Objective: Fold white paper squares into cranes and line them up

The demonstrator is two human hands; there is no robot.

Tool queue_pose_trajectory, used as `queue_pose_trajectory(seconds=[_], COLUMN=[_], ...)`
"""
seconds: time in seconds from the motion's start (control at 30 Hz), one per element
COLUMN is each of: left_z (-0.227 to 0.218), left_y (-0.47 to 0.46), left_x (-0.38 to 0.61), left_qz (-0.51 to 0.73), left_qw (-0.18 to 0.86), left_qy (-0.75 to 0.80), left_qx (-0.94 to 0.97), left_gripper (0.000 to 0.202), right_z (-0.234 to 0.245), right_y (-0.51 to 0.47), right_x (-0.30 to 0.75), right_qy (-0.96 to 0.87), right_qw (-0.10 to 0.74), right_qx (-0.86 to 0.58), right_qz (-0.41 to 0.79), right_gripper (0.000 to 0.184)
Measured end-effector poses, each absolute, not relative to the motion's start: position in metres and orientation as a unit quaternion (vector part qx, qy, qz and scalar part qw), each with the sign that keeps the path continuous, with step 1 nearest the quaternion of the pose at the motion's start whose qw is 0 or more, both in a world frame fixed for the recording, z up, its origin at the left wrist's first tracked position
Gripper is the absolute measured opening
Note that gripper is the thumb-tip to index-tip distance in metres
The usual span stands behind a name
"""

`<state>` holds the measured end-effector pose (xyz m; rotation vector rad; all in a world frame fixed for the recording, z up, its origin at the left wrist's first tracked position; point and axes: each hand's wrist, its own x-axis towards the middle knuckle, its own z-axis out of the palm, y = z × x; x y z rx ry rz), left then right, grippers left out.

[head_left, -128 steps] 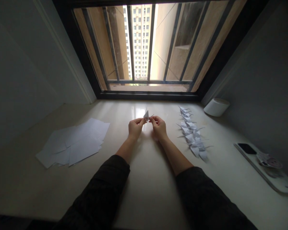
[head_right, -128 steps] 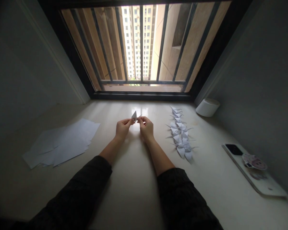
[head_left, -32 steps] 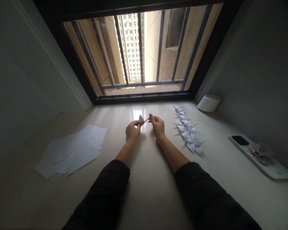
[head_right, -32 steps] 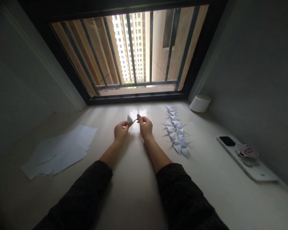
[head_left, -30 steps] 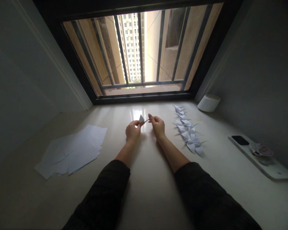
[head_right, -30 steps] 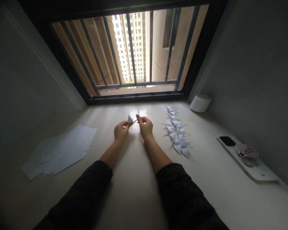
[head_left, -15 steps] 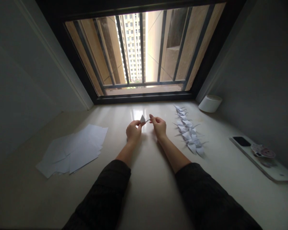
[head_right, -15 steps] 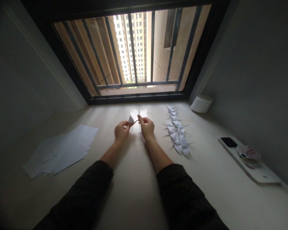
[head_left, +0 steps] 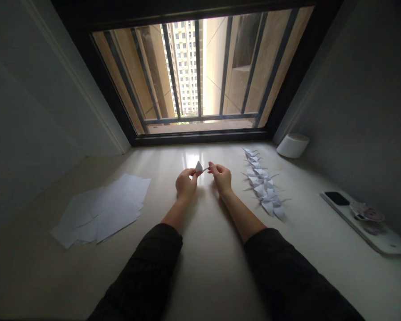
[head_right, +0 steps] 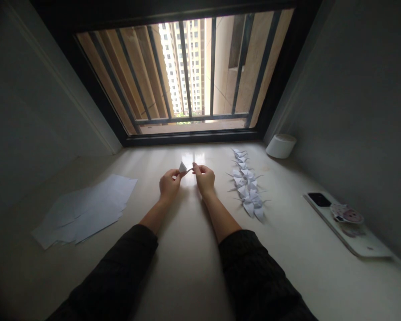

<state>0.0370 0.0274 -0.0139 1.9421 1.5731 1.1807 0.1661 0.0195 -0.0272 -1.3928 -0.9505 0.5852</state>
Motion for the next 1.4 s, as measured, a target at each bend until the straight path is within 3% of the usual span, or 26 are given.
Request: queue_pose_trajectory(seconds=[0.77, 1.4], left_z=[-0.018, -0.024], left_y=[0.034, 0.037], left_x=[0.037, 0.035], left_qz=[0.435, 0.442], left_qw=[0.253, 0.259], left_qy=[0.553, 0.557], left_qx=[0.664, 0.653], left_gripper=[0.030, 0.034], right_z=[-0.021, -0.015], right_y=[0.019, 0.012], right_x=[0.163, 0.162], right_qy=[-0.430, -0.456], right_qw=[0.649, 0.645], right_qx=[-0.506, -0.577], right_qz=[0.371, 0.207], right_gripper=[0.038, 0.038])
